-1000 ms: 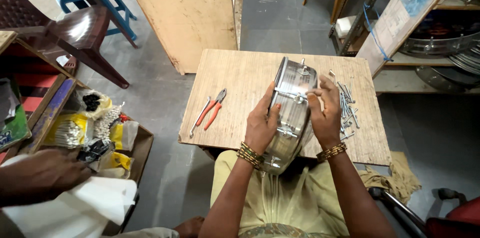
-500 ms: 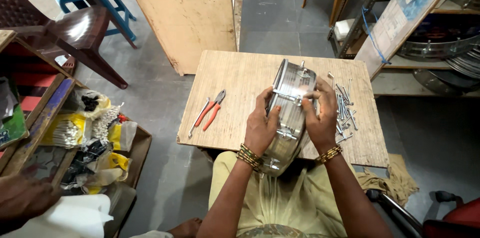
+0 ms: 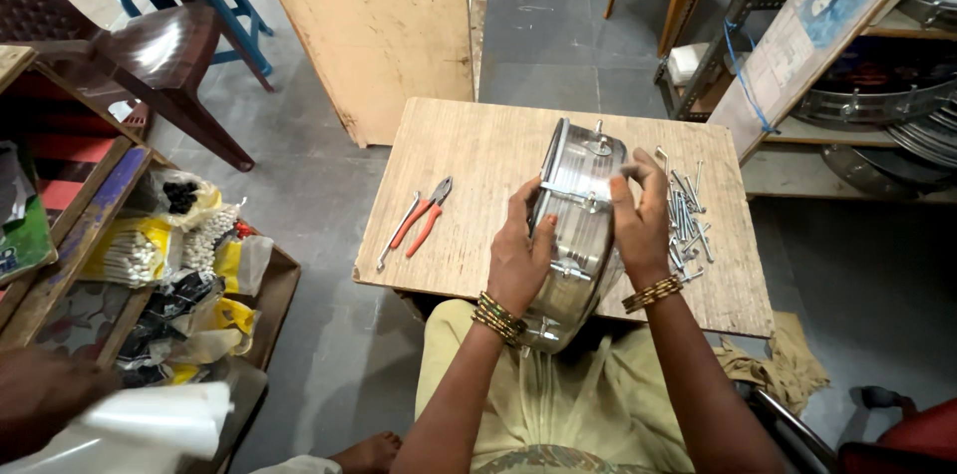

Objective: The person removes the head from a drum, handles several metal bolts, and fits a metal ring onto the drum shell using a wrench.

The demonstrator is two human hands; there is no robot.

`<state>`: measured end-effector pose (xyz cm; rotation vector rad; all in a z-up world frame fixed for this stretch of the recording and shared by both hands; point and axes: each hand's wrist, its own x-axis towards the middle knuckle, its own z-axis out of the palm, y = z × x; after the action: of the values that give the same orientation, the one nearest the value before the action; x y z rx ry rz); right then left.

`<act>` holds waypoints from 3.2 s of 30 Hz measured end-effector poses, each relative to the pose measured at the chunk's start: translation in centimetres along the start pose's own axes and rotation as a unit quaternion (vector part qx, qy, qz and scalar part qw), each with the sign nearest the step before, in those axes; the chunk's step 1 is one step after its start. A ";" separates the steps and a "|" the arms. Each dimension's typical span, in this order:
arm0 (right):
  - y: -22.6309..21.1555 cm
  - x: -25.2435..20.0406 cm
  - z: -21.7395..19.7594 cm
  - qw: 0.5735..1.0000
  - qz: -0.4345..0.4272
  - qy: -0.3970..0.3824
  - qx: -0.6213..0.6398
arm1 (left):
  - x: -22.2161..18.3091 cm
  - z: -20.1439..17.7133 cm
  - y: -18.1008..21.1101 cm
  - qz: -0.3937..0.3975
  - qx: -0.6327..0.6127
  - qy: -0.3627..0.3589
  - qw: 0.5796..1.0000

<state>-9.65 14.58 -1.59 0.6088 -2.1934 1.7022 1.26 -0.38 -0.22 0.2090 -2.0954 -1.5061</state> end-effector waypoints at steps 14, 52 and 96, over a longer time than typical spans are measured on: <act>-0.6 0.0 1.3 0.990 0.041 -0.024 0.131 | -0.9 -0.9 0.0 0.017 -0.014 0.029 0.999; -2.1 -2.6 1.5 0.992 -0.110 -0.015 -0.053 | -1.4 -0.8 -0.4 -0.049 0.005 0.020 0.999; -2.9 -1.6 0.0 0.985 -0.109 -0.010 -0.130 | -0.6 0.6 -0.9 0.075 0.016 0.049 0.996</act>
<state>-6.85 14.22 0.11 0.7651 -2.2192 1.2807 1.31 0.06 -1.42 0.1309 -2.0118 -1.3489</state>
